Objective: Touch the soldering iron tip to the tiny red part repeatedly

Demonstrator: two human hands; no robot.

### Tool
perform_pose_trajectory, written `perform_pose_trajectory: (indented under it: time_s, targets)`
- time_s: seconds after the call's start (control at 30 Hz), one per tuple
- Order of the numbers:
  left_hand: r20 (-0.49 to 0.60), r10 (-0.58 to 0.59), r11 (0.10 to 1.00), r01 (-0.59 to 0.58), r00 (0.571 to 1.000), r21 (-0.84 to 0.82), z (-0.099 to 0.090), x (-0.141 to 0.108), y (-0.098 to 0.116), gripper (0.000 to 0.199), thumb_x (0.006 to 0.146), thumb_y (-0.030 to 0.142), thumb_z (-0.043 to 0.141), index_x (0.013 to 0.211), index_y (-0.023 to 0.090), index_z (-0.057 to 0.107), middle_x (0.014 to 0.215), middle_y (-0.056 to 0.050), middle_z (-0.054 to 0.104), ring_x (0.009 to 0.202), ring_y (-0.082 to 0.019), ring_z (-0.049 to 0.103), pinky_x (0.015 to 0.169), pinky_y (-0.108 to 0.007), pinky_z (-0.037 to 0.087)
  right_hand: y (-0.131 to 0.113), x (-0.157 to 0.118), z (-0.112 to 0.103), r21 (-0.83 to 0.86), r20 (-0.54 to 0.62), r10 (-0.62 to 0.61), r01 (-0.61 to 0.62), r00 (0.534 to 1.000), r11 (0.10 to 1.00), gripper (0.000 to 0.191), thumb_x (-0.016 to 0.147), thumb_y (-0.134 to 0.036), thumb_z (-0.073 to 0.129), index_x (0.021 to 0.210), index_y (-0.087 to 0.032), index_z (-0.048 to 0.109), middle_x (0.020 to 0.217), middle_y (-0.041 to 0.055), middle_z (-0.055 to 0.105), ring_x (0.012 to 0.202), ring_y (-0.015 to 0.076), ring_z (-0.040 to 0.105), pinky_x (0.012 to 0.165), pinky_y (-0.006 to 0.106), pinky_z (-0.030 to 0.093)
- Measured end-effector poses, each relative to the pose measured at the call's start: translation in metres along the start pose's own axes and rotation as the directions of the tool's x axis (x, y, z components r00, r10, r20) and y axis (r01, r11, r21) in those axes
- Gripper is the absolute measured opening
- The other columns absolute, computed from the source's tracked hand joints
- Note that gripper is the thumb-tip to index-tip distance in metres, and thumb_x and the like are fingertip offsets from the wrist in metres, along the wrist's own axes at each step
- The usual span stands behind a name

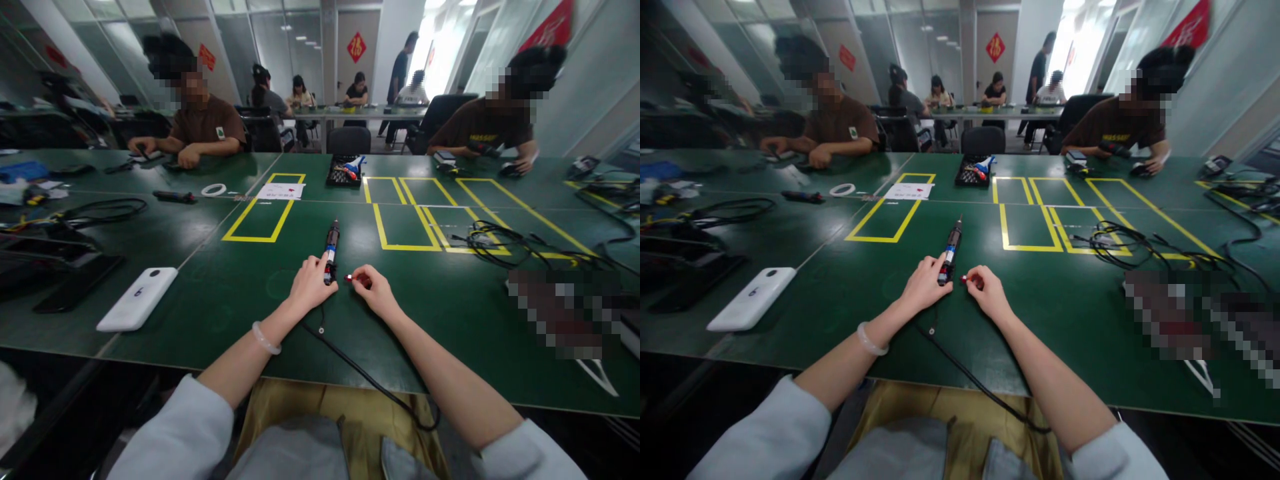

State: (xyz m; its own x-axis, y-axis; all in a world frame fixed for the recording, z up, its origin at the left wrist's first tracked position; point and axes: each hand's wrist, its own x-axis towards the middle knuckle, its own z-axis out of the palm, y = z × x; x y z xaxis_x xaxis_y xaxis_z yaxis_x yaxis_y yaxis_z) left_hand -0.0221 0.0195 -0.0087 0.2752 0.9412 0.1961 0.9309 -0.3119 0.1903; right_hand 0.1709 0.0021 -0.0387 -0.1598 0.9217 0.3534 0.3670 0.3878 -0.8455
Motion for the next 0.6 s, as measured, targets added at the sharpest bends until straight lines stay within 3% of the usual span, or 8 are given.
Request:
perform_pose_trajectory:
  time_s: [0.17,0.4,0.6]
  targets:
    - [0.003,0.088,0.991,-0.087,0.996,-0.105,0.011,-0.002,0.021,0.072,0.078,0.040,0.055,0.143,0.022,0.030,0.114,-0.011,0.049,0.100,-0.024,0.051,0.085,-0.034,0.044,0.001,0.001,-0.004,-0.056,-0.029,-0.024,0.022,0.999,0.998,0.006,0.077,-0.017,0.052,0.082,-0.020,0.054,0.079,0.0005,0.053,0.068,0.0140,0.051,0.064,0.026,0.042]
    - [-0.016,0.101,0.979,-0.103,0.995,-0.176,0.013,-0.005,0.022,0.072,0.078,0.040,0.056,0.143,0.021,0.031,0.124,-0.012,0.047,0.106,-0.026,0.051,0.090,-0.036,0.045,0.005,0.002,-0.002,-0.108,-0.005,-0.049,0.048,0.999,0.993,0.007,0.077,-0.015,0.053,0.081,-0.020,0.055,0.079,0.0004,0.052,0.068,0.0143,0.050,0.066,0.027,0.042]
    - [-0.020,0.106,0.986,-0.108,0.994,-0.124,0.012,-0.006,0.023,0.071,0.080,0.043,0.054,0.144,0.023,0.030,0.123,-0.012,0.047,0.106,-0.026,0.051,0.089,-0.036,0.043,0.006,0.004,-0.002,-0.074,0.024,-0.028,0.030,0.999,0.997,0.008,0.082,-0.021,0.056,0.085,-0.020,0.063,0.086,0.0030,0.055,0.071,0.0151,0.054,0.068,0.028,0.044]
